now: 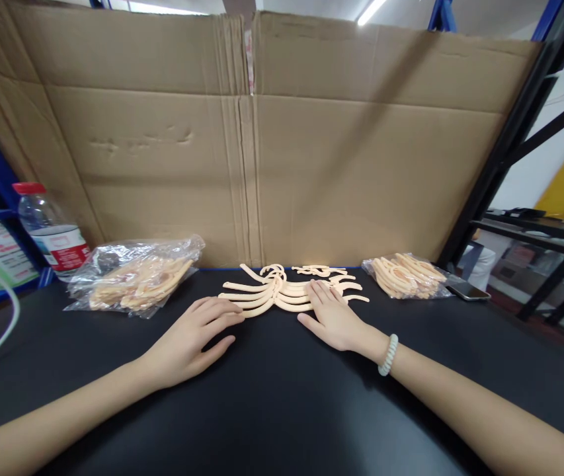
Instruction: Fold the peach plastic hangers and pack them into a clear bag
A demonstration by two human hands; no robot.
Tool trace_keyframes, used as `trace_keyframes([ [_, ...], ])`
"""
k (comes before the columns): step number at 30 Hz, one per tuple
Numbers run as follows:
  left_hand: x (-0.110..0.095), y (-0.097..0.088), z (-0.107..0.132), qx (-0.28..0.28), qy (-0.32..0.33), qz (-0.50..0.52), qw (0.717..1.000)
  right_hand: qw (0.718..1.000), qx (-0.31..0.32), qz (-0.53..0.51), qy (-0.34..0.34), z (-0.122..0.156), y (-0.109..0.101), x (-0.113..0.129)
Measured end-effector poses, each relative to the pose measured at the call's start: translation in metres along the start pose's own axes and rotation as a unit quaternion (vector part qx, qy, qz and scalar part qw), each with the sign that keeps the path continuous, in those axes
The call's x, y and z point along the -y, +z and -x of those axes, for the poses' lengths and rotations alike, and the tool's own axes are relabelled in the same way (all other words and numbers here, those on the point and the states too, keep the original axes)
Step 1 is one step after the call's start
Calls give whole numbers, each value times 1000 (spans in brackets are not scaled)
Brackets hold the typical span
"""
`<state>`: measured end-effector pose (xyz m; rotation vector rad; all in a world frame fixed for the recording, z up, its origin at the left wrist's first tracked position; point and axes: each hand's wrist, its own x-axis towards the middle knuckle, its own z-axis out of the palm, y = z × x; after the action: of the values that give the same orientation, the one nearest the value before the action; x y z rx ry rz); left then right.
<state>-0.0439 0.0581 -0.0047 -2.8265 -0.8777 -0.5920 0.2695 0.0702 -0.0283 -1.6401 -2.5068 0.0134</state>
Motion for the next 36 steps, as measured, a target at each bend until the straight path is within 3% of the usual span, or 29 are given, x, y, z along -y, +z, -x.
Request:
trace_keyframes([
  [7, 0, 2, 1, -14, 2, 15, 1000, 998, -54, -22, -14, 4, 2, -1],
  [12, 0, 0, 1, -32, 30, 25, 999, 985, -158, -49, -53, 1, 3, -6],
  [15, -2, -2, 0, -33, 51, 36, 998, 972, -217, -78, -46, -6, 3, -19],
  [20, -3, -4, -1, -24, 77, 42, 996, 964, -253, -78, -13, -18, -2, -55],
  [26, -5, -4, -2, -20, 77, 49, 996, 969, -238, -57, -23, -37, -8, -81],
  [36, -3, -3, 0, -16, 77, 54, 995, 981, -164, -38, -94, -50, 0, -77],
])
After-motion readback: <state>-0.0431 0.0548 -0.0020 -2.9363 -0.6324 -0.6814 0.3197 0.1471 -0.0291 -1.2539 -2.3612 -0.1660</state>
